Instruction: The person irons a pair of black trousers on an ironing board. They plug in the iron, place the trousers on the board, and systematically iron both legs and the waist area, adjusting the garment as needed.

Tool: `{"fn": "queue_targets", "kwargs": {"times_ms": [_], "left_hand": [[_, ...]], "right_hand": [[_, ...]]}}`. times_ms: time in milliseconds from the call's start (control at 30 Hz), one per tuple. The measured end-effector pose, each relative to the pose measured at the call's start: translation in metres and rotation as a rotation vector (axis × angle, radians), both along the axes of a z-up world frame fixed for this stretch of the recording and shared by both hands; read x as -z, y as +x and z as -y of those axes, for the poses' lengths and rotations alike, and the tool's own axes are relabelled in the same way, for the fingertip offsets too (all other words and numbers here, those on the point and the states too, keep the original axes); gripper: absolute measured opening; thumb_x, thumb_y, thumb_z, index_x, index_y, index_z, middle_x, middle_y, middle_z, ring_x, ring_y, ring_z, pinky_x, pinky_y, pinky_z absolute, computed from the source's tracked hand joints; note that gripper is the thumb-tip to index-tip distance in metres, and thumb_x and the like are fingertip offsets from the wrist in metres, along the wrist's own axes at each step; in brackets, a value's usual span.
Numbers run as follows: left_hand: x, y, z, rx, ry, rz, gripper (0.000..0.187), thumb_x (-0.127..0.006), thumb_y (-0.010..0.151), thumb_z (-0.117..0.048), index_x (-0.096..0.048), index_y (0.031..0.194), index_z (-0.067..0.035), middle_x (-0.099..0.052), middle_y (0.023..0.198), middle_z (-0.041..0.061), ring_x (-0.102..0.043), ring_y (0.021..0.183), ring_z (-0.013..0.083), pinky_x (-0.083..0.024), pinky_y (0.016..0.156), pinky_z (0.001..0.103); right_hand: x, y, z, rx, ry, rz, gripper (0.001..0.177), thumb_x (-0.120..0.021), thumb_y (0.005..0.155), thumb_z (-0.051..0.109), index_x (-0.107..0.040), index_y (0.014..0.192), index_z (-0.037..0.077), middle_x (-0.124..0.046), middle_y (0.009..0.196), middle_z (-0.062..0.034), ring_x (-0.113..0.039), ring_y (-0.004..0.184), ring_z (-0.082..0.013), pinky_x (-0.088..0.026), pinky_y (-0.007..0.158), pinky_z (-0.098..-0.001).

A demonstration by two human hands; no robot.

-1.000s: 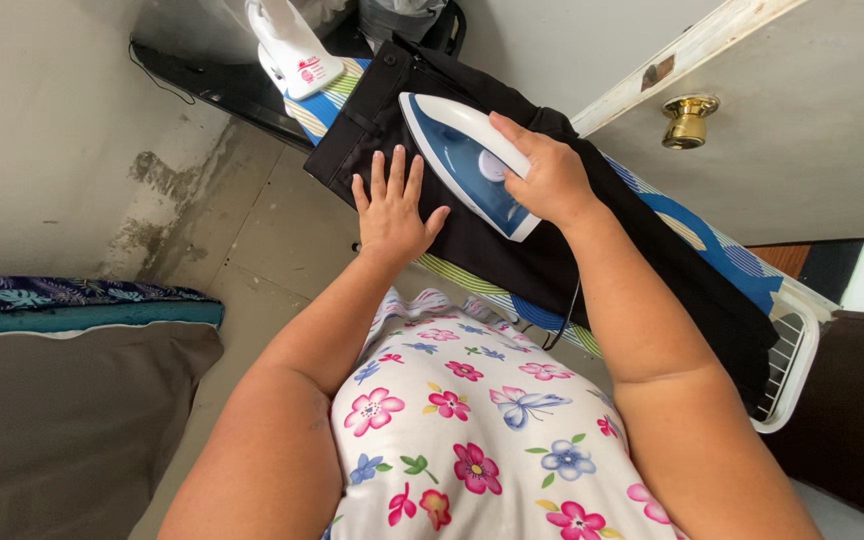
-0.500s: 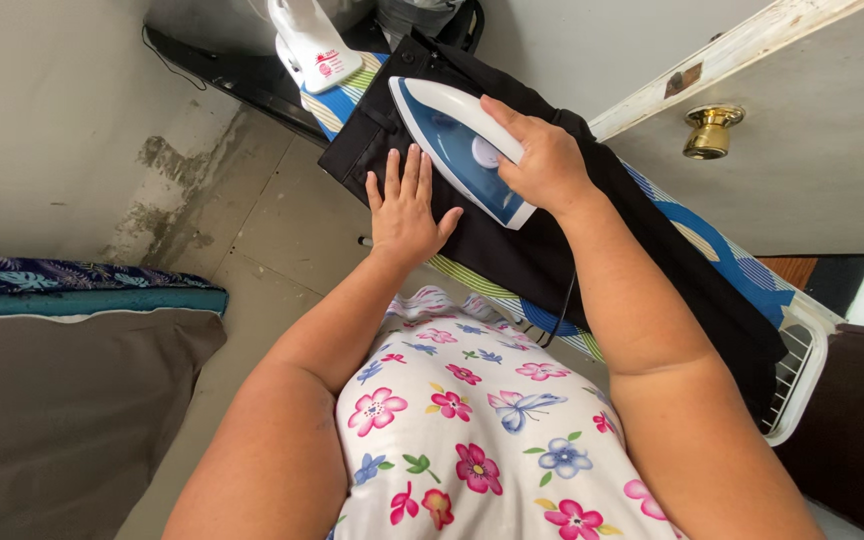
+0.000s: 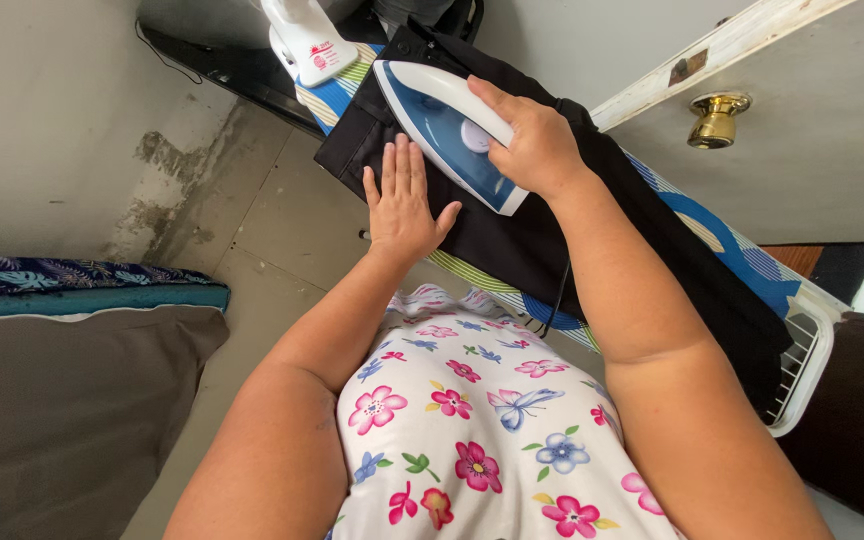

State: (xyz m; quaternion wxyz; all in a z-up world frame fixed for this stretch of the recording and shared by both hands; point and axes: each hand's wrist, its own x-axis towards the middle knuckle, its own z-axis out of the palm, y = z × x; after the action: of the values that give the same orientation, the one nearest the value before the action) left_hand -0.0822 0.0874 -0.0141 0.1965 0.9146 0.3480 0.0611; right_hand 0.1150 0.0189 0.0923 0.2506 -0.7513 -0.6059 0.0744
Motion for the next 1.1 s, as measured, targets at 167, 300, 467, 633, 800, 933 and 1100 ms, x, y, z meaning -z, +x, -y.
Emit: {"fn": "queue_targets", "kwargs": {"times_ms": [167,300,467,633,800,933,1100], "left_hand": [[0.005,0.001,0.002,-0.039,-0.011,0.018,0.118,-0.063,0.087,-0.067,-0.009,0.159,0.009,-0.007,0.169,0.026,-0.003,0.158,0.0375,-0.004,0.125,0.058],[0.005,0.000,0.003,-0.038,-0.006,0.019,0.119,-0.064,0.087,-0.068,-0.008,0.160,0.007,-0.007,0.170,0.024,-0.003,0.159,0.0366,-0.004,0.125,0.058],[0.004,0.001,0.003,-0.029,-0.009,-0.022,0.117,-0.062,0.088,-0.068,-0.009,0.160,0.007,-0.007,0.170,0.024,-0.002,0.158,0.0363,-0.004,0.125,0.058],[-0.001,0.004,0.003,-0.017,0.009,-0.074,0.112,-0.058,0.089,-0.069,-0.014,0.162,0.002,-0.007,0.170,0.022,-0.001,0.158,0.0365,-0.004,0.124,0.059],[0.000,0.004,0.005,-0.022,0.012,-0.106,0.104,-0.058,0.089,-0.068,-0.019,0.164,-0.007,-0.007,0.171,0.021,-0.001,0.158,0.0369,-0.003,0.124,0.059],[0.000,0.005,0.004,-0.010,0.044,-0.067,0.104,-0.059,0.089,-0.068,-0.020,0.163,-0.007,-0.007,0.170,0.022,-0.002,0.157,0.0376,-0.003,0.123,0.060],[0.001,0.004,0.007,-0.005,0.053,-0.049,0.103,-0.061,0.089,-0.065,-0.024,0.162,-0.004,-0.010,0.169,0.022,-0.004,0.157,0.0388,-0.004,0.123,0.061]], "right_hand": [[0.002,0.001,0.011,0.049,-0.038,-0.052,0.074,-0.072,0.084,0.004,-0.053,0.152,0.026,-0.072,0.120,-0.0167,-0.072,0.102,-0.0346,-0.057,0.091,-0.0418],[0.000,0.001,0.028,0.088,-0.063,-0.076,0.076,-0.072,0.083,0.004,-0.052,0.152,0.027,-0.072,0.118,-0.0173,-0.072,0.101,-0.0354,-0.057,0.090,-0.0420],[0.000,0.003,0.052,0.120,-0.071,-0.095,0.076,-0.073,0.083,0.004,-0.053,0.152,0.028,-0.072,0.117,-0.0175,-0.072,0.101,-0.0350,-0.057,0.091,-0.0416],[0.001,0.003,0.072,0.131,-0.040,-0.093,0.076,-0.072,0.082,0.003,-0.053,0.151,0.028,-0.072,0.118,-0.0176,-0.072,0.102,-0.0349,-0.057,0.091,-0.0412],[0.003,0.001,0.097,0.172,-0.052,-0.106,0.076,-0.072,0.082,0.003,-0.053,0.151,0.028,-0.072,0.117,-0.0175,-0.072,0.101,-0.0353,-0.057,0.090,-0.0415],[0.002,0.001,0.119,0.225,-0.110,-0.106,0.079,-0.071,0.079,0.003,-0.053,0.151,0.027,-0.072,0.111,-0.0177,-0.071,0.098,-0.0357,-0.057,0.089,-0.0427],[0.002,0.000,0.154,0.247,-0.064,-0.091,0.076,-0.070,0.080,0.002,-0.054,0.150,0.026,-0.072,0.112,-0.0171,-0.071,0.098,-0.0360,-0.057,0.089,-0.0427]]}}
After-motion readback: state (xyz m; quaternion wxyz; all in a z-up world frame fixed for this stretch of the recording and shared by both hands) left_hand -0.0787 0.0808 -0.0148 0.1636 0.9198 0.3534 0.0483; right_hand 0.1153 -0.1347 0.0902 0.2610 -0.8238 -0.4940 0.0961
